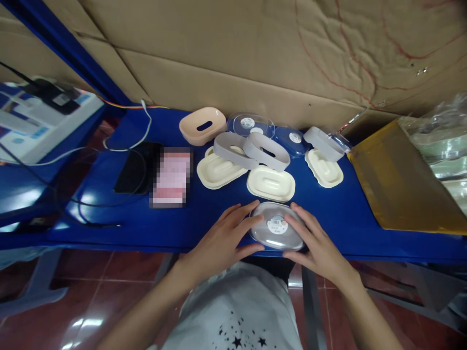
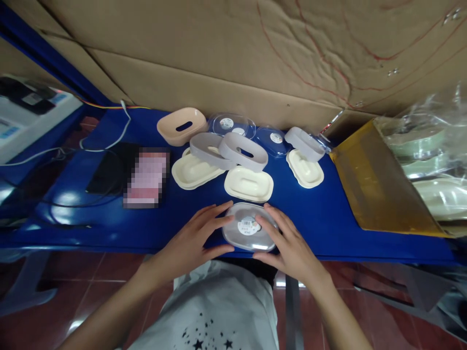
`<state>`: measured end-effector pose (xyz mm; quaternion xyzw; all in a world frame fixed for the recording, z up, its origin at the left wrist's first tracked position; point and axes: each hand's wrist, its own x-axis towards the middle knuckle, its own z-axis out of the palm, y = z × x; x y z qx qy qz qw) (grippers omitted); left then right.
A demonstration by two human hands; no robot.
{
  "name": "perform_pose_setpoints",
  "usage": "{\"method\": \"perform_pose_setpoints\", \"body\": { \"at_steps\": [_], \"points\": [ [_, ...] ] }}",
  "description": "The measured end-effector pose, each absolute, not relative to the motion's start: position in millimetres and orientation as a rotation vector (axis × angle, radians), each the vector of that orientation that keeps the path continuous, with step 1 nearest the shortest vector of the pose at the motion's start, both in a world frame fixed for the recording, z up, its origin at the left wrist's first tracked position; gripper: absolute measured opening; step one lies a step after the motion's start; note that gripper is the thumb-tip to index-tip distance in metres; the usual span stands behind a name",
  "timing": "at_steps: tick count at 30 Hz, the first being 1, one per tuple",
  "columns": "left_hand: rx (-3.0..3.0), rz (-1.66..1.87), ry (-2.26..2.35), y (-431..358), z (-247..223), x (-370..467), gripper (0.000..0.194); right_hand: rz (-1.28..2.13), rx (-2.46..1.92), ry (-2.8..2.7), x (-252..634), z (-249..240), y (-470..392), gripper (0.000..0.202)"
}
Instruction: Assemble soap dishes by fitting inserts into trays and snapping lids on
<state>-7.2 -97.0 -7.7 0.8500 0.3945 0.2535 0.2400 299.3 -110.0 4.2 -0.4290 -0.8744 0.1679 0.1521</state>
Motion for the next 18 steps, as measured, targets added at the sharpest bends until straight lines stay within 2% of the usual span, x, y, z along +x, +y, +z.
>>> {"method": "perform_pose_setpoints", "body": {
  "at_steps": [5,8,12,16,18],
  "points": [
    [2.400,0.670,1.057,-89,2,-12,0.055,0.458,-1.251,-2.486,306,4,-115,0.080],
    [2.457,0.752,1.240,-80,6,-26,0.052,0.368,-1.386,-2.427,329,0,-123,0.078],
    [2.490,0.929,1.535,-65,6,-42,0.039,0.166,-1.596,-2.217,374,-8,-132,0.074],
    [2.572,0.864,1.730,-52,3,-42,0.042,-0.144,-1.722,-2.043,395,-5,-132,0.072],
    [2.600,0.834,1.753,-50,1,-38,0.036,-0.251,-1.734,-1.949,388,-1,-130,0.073]
  ]
}}
